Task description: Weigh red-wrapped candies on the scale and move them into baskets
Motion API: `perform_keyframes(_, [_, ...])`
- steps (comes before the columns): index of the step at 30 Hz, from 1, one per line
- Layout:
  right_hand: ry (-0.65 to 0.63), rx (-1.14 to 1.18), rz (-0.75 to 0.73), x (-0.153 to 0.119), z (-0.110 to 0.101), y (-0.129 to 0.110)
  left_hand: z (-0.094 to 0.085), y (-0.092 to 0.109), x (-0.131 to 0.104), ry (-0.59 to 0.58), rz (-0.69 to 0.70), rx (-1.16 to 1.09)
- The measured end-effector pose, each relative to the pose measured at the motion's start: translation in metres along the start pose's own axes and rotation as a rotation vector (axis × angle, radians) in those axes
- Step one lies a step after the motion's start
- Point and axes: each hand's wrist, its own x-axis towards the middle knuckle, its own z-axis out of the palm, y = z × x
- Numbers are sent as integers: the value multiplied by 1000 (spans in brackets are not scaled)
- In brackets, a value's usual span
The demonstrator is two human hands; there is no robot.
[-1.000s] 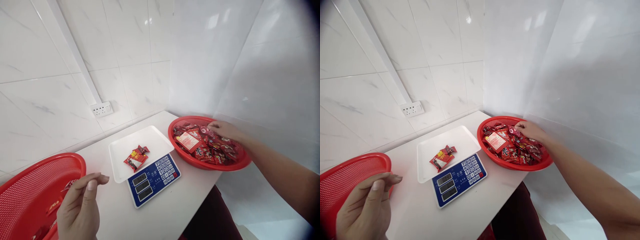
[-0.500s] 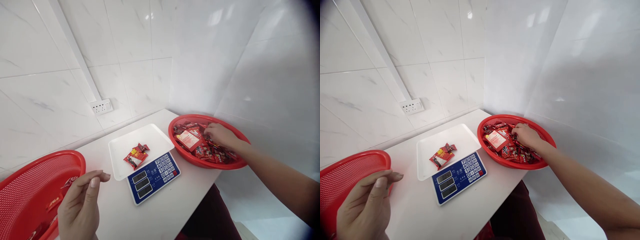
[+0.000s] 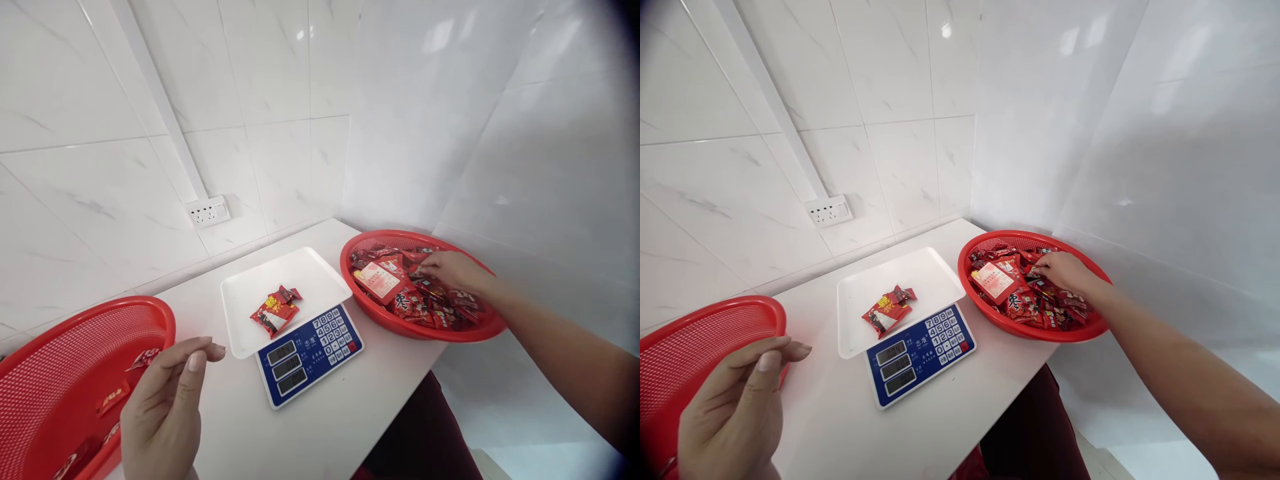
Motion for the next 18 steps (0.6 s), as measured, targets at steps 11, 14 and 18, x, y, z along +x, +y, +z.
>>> perform_keyframes(11, [-74,942,186,-28,-38,-65,2,-1,5,-139,149,7])
perform_keyframes(14, [-105,1171,84,-33,-29,-106,-1,1,5,-187,179,-3])
perform_keyframes(18, [-78,936,-56,-40,-15,-164,-6,5,4,-224,210,-59])
